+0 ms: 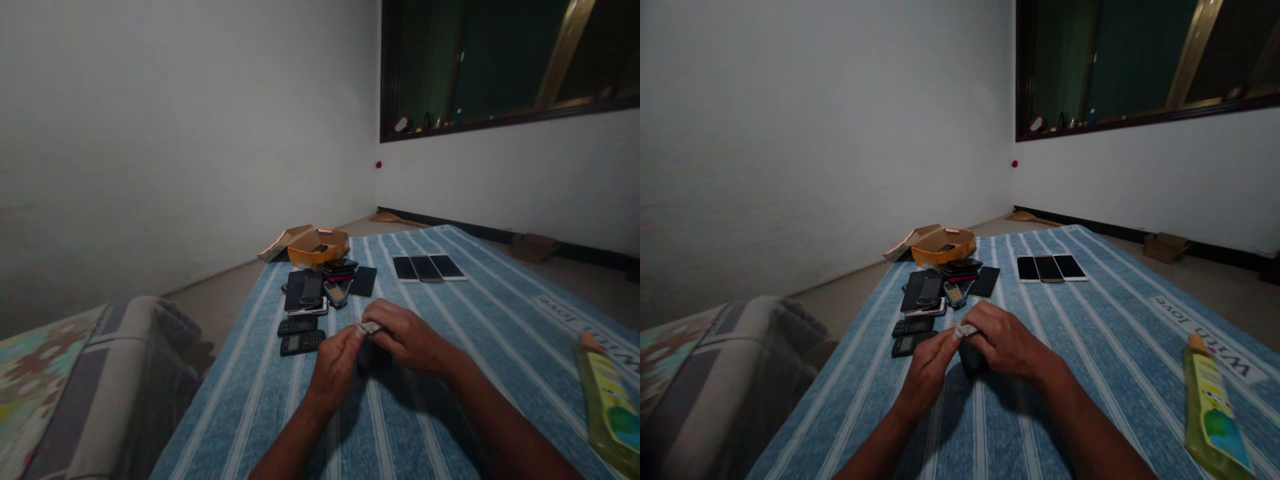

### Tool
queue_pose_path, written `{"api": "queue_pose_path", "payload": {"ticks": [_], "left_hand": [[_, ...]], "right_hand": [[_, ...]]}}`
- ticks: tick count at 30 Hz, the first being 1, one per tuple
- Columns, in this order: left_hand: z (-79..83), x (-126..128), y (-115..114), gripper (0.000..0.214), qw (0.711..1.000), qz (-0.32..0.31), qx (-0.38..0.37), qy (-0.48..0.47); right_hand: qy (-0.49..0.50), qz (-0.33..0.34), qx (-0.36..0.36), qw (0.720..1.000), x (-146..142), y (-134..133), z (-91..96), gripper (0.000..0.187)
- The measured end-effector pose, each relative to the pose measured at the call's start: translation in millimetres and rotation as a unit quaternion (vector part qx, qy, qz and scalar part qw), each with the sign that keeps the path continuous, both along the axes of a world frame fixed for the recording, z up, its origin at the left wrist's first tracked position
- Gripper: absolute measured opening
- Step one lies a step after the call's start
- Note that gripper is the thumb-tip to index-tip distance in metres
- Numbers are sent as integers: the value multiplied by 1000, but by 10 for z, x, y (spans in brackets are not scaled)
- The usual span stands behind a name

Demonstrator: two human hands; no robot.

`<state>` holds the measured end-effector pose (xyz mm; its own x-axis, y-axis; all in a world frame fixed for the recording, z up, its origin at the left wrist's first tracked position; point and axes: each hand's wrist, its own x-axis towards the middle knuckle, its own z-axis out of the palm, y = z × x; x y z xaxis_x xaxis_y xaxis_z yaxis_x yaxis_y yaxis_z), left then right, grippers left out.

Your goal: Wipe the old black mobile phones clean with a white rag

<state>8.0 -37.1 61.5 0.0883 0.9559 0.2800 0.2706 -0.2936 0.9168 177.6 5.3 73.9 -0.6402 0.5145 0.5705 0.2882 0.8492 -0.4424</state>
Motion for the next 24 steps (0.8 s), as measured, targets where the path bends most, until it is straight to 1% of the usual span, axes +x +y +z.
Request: {"api": "queue_pose_path", "payload": {"ticks": [5, 13, 18, 24], "left_hand": [[30, 25, -13, 40, 1000, -1, -2, -16], [16, 34, 8, 39, 1000, 6, 0, -26], [4, 60, 55, 38, 1000, 13, 6, -5], [3, 104, 87, 43, 1000, 14, 13, -7]], "right_hand": [[6, 4, -16, 1000, 7, 4, -7, 9], [9, 4, -17, 1000, 8, 17, -5, 10], [14, 3, -36, 999, 39, 27, -2, 10], [12, 3, -54, 998, 66, 44, -6, 9]]}}
